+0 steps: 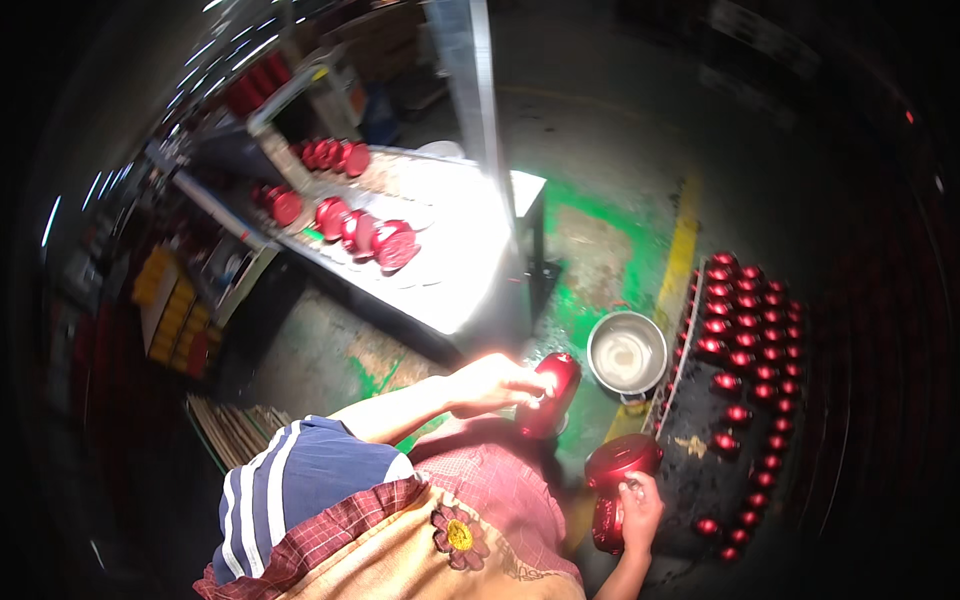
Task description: The person repeatedly picks up red cylindrical containers from a metal tray and places them into a larger rack. The person handles the containers one at a time, moving them from the tray to the rack in a repetitive cycle.
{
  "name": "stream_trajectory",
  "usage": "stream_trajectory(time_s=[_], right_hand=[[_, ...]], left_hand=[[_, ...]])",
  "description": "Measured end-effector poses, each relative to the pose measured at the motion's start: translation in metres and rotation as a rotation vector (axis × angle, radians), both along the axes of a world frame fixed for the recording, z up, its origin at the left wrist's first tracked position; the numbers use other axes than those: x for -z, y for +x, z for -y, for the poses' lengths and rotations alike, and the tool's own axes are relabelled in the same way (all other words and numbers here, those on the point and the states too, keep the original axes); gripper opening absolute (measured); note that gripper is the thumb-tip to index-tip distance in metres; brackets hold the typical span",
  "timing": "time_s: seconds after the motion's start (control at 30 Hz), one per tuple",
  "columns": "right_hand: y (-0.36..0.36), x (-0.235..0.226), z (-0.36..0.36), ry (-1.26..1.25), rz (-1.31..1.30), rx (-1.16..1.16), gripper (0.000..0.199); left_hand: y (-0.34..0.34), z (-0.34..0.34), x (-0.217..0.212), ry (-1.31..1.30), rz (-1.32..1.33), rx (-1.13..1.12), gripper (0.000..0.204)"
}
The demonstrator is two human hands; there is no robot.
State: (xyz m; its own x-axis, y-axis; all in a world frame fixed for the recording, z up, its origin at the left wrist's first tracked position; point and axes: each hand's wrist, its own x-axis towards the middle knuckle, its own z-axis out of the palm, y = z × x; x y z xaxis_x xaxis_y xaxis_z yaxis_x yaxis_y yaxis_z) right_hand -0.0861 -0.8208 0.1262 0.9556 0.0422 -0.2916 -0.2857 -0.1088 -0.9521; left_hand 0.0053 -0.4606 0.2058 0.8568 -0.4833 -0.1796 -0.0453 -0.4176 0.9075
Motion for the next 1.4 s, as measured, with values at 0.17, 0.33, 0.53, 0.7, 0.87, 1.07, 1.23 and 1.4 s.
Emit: stream_trajectory(time_s=[0.17,0.33,0.53,0.7,0.87,1.07,1.23,1.4], right_hand=[[0.023,-0.016,-0.117,0.126,-0.108,-0.295,0.019],[0.042,-0.025,-0.241,0.038,0.014,-0.604,0.019],[0.056,-0.031,-0.416,-0.034,0.096,-0.822,0.018],[0.065,-0.055,-0.569,0.040,0.072,-0.913,0.019],[0.087,-0.089,-0.658,0.097,0.031,-0.922,0.019],[0.135,-0.138,-0.720,0.298,-0.022,-0.907,0.020],[0.185,-0.203,-0.769,0.406,0.012,-0.980,0.023],[0.210,-0.239,-0.827,0.331,0.067,-0.901,0.022]], left_hand=[[-0.081,-0.134,-0.022,0.229,-0.015,-0.243,0.031],[-0.158,-0.249,-0.022,0.172,-0.268,-0.706,0.032],[-0.231,-0.379,0.008,0.022,-0.281,-1.075,0.033],[-0.237,-0.501,0.011,0.132,-0.258,-1.069,0.034],[-0.210,-0.606,-0.018,0.142,-0.089,-1.057,0.034],[-0.165,-0.684,-0.069,0.128,0.181,-1.166,0.027],[-0.130,-0.735,-0.142,-0.020,0.189,-1.234,0.027],[-0.087,-0.824,-0.200,-0.168,0.131,-1.125,0.026]])
